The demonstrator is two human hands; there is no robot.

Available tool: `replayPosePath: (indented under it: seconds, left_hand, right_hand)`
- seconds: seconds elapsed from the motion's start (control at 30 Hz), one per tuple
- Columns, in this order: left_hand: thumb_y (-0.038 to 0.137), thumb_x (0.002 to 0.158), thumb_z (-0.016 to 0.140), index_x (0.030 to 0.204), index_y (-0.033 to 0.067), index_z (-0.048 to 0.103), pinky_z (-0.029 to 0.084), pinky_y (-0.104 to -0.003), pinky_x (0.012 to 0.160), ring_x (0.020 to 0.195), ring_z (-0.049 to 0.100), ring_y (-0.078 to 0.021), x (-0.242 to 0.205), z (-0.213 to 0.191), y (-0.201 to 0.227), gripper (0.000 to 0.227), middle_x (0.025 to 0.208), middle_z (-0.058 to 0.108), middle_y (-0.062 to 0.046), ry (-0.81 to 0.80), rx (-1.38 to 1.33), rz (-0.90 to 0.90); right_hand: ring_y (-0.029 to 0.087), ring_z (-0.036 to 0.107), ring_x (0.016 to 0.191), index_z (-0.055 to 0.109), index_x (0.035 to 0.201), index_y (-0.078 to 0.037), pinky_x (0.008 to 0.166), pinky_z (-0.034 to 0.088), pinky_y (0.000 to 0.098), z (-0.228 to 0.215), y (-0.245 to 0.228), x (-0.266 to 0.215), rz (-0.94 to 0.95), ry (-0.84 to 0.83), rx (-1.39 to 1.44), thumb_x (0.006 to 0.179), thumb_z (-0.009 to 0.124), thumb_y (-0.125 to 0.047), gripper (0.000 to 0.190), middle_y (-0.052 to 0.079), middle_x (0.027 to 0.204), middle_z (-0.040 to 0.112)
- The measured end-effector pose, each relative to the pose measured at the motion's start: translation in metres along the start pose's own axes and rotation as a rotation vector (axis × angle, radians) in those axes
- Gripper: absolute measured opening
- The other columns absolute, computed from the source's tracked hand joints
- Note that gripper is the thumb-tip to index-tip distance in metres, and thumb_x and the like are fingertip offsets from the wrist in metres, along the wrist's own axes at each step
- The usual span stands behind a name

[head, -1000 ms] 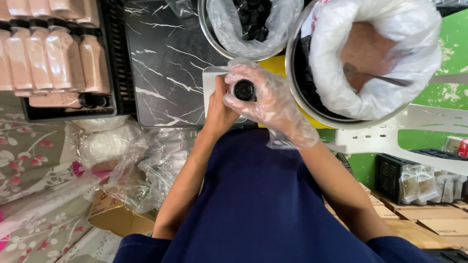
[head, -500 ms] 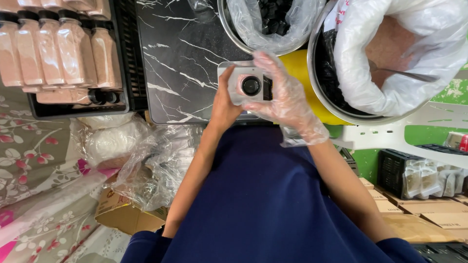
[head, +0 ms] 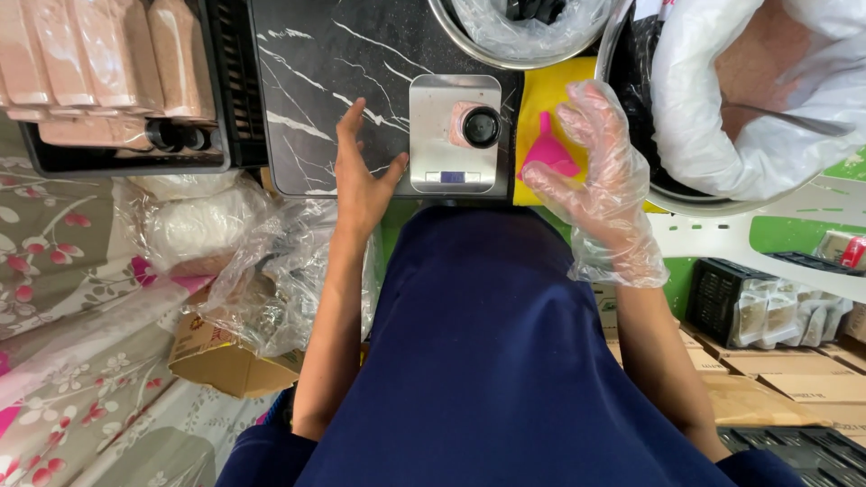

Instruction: The person scoops pink powder from a large bag into a pink funnel, then pours the powder into small clear plastic bottles. They place black caps on the bottles and set them on a digital scale. The process is repeated for multiple bottles.

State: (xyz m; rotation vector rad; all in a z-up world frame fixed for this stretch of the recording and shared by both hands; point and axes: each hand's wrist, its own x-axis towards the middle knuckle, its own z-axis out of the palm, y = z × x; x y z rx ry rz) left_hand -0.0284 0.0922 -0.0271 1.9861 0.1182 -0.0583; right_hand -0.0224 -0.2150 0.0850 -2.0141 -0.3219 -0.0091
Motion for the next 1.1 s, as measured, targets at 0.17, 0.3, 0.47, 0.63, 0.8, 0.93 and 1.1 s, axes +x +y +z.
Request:
replayPosePath:
  seconds: [0.17, 0.3, 0.47, 0.63, 0.8, 0.93, 1.1]
  left_hand:
    - [0.008, 0.097, 0.078, 0.160, 0.0147, 0.030, 0.043, -0.050, 0.123, 0.150, 0.047, -0.0347, 0.005, 0.006, 0.008, 0.079, 0.165, 0.042, -0.010, -0.025, 0.000, 0.041]
    - [0.005, 0.097, 0.079, 0.159, 0.0094, 0.033, 0.038, -0.048, 0.128, 0.156, 0.041, -0.0338, 0.007, 0.012, 0.018, 0.077, 0.167, 0.040, -0.014, -0.064, 0.024, 0.120]
    - [0.003, 0.094, 0.078, 0.158, 0.0084, 0.033, 0.033, -0.047, 0.131, 0.156, 0.040, -0.0362, 0.009, 0.019, 0.032, 0.078, 0.166, 0.040, -0.018, -0.123, 0.039, 0.151]
    - [0.005, 0.087, 0.083, 0.158, 0.0069, 0.032, 0.034, -0.046, 0.130, 0.155, 0.042, -0.0356, 0.016, 0.034, 0.025, 0.087, 0.164, 0.044, -0.015, -0.179, 0.052, 0.195]
    - [0.029, 0.089, 0.087, 0.159, 0.0118, 0.034, 0.041, -0.046, 0.123, 0.148, 0.050, -0.0345, 0.026, 0.065, 0.024, 0.089, 0.160, 0.049, -0.011, -0.215, -0.004, 0.217]
    - [0.023, 0.087, 0.082, 0.150, 0.0161, 0.045, 0.046, -0.041, 0.117, 0.139, 0.059, -0.0269, 0.031, 0.089, 0.024, 0.074, 0.147, 0.060, -0.005, -0.129, -0.007, 0.218]
    - [0.025, 0.088, 0.086, 0.147, 0.0164, 0.050, 0.045, -0.041, 0.115, 0.133, 0.063, -0.0266, 0.032, 0.086, 0.044, 0.070, 0.140, 0.065, -0.003, -0.093, 0.024, 0.245]
  right_hand:
    - [0.034, 0.061, 0.143, 0.039, 0.159, -0.004, 0.127, 0.053, 0.0453, 0.008, -0.009, 0.010, -0.045, -0.008, -0.038, 0.101, 0.086, -0.022, 0.076, 0.014, 0.163, 0.043]
    - [0.033, 0.055, 0.150, 0.039, 0.159, -0.003, 0.131, 0.051, 0.0463, 0.015, -0.014, 0.021, -0.134, -0.044, -0.008, 0.104, 0.085, -0.017, 0.073, 0.017, 0.162, 0.045]
    - [0.037, 0.047, 0.156, 0.037, 0.161, -0.004, 0.132, 0.044, 0.0474, 0.020, 0.000, 0.031, -0.281, -0.110, -0.226, 0.107, 0.084, -0.031, 0.076, 0.017, 0.165, 0.046]
    - [0.032, 0.049, 0.156, 0.033, 0.163, -0.011, 0.128, 0.050, 0.0442, 0.027, 0.002, 0.041, -0.362, -0.164, -0.201, 0.106, 0.089, -0.024, 0.081, 0.012, 0.165, 0.047]
    - [0.035, 0.061, 0.138, 0.057, 0.145, -0.002, 0.117, 0.049, 0.0449, 0.038, 0.005, 0.049, -0.355, -0.202, -0.311, 0.109, 0.074, -0.026, 0.046, 0.014, 0.148, 0.063]
    - [0.035, 0.065, 0.129, 0.059, 0.139, 0.000, 0.113, 0.051, 0.0436, 0.013, -0.019, 0.043, -0.216, 0.019, -0.128, 0.110, 0.063, -0.020, 0.035, 0.018, 0.140, 0.065]
    - [0.017, 0.052, 0.077, 0.059, 0.103, -0.009, 0.071, 0.041, 0.0309, -0.052, 0.001, 0.003, 0.335, 0.534, 0.415, 0.093, 0.062, -0.008, 0.011, 0.008, 0.093, 0.050]
